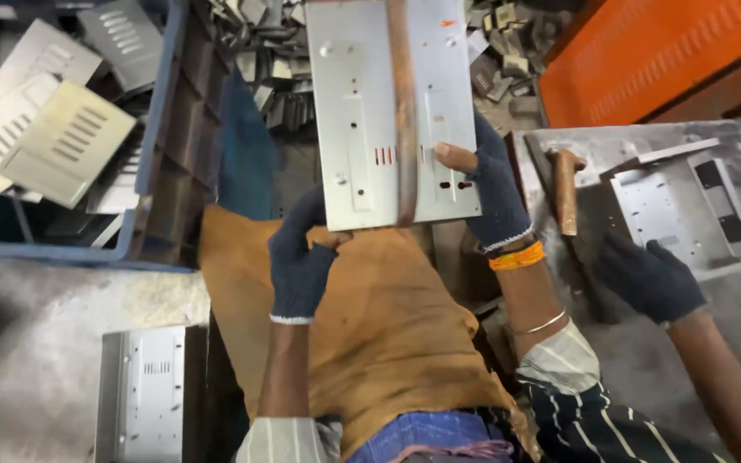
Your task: Assembling and spot welding metal enclosures for electronic or hardware equipment.
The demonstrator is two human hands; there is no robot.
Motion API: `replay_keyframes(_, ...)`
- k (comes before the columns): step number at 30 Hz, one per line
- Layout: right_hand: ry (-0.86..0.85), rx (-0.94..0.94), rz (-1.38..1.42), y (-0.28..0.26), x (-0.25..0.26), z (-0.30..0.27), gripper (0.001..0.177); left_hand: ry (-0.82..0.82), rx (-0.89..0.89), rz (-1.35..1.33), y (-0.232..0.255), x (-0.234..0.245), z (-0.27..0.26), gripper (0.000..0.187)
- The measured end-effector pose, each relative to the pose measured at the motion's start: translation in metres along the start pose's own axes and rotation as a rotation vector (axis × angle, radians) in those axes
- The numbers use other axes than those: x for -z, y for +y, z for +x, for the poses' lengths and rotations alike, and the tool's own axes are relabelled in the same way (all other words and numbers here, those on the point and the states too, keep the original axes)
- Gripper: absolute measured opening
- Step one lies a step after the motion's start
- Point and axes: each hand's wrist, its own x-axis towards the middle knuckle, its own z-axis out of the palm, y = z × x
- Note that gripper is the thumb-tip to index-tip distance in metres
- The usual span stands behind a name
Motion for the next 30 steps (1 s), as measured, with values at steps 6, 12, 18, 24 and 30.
replay_keyframes(6,-0.005,0.088,-0.049,0.061,0.012,0.02,0.057,0.059,0.042,-0.003,0.002,0.021,-0.004,0.049)
replay_keyframes(12,0.039,0.234,-0.043,0.084,-0.011,0.019,0.054,0.173,0.11,-0.024,0.001,0.039,-0.002,0.044)
replay_keyframes(18,0.082,0.175,-0.053,0.09,0.011,0.021,0.038,0.19,0.14,-0.086,-0.008,0.023,-0.008,0.041)
replay_keyframes(24,0.235,0.016,0.25,0.139,0.091,-0.009,0.048,0.427,-0.028,-0.009,0.029,-0.092,-0.023,0.076)
replay_keyframes(30,0.411,0.343,-0.813,0.076,0.036,-0.054,0.061,0.449,0.104,0.034,0.053,-0.078,-0.004,0.082)
